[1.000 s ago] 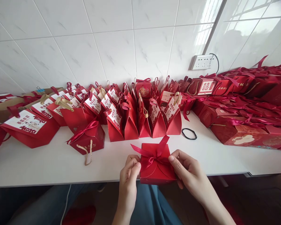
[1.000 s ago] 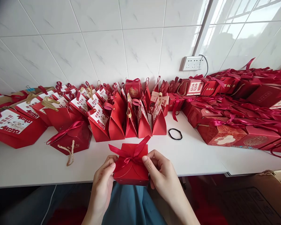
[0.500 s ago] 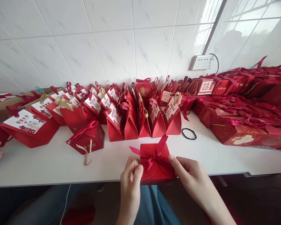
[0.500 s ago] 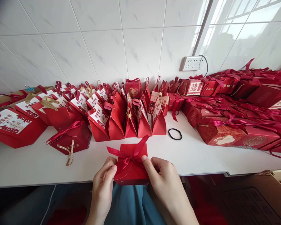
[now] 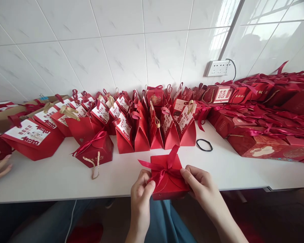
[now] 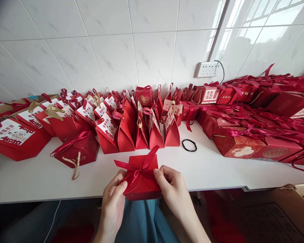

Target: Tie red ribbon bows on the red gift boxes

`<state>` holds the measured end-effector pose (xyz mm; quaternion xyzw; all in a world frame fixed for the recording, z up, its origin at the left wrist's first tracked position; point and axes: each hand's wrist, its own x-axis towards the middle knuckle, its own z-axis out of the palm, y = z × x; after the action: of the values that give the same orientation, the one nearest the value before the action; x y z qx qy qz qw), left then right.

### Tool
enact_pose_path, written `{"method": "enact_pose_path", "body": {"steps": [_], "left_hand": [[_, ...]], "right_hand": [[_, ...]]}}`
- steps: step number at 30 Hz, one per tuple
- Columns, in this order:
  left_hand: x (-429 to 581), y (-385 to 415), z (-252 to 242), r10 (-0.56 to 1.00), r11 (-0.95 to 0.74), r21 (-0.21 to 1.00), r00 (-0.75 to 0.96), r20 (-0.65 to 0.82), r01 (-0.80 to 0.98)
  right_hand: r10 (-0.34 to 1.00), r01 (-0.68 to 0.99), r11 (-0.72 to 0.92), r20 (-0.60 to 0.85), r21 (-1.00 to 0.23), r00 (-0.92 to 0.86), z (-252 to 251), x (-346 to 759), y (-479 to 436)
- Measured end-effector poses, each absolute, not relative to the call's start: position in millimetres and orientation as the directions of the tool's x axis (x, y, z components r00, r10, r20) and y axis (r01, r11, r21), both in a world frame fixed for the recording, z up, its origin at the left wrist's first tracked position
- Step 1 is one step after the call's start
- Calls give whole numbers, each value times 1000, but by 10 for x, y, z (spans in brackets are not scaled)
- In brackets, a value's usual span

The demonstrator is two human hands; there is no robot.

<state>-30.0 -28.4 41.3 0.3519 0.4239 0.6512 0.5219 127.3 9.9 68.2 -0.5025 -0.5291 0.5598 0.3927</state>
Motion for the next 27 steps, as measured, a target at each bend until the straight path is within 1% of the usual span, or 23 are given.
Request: {"method": "enact_pose_path", "body": {"steps": [5,8,11,17,21,24,27], "left_hand": [[-292,-248,451,987,-37,809,-150,-64,-586],[-315,-225,376,982,1,735,-137,-128,-678],[-339,-212,274,962,9,683,-179,-204,-730],[-327,-195,309,965,-5,663,-177,-193,-749],[-295,-196,446,955,18,669,-185,-231,-743],[-292,-196,487,955,34,673,-174,-240,-739],[-312,-199,450,966,26,695,-161,-202,-719]], "right_hand": [[962,-172,-212,-174,-962,-211,622,1252,105],[961,-283,-241,-188,-928,-201,527,1251,131],[963,-348,-248,-193,-904,-186,450,1247,153],[970,-379,-233,-185,-896,-158,419,1212,156],[974,-389,-219,-181,-895,-133,386,1168,152],[977,-371,-208,-172,-905,-129,343,1176,168],[977,-325,-196,-156,-925,-144,364,1252,204]]}}
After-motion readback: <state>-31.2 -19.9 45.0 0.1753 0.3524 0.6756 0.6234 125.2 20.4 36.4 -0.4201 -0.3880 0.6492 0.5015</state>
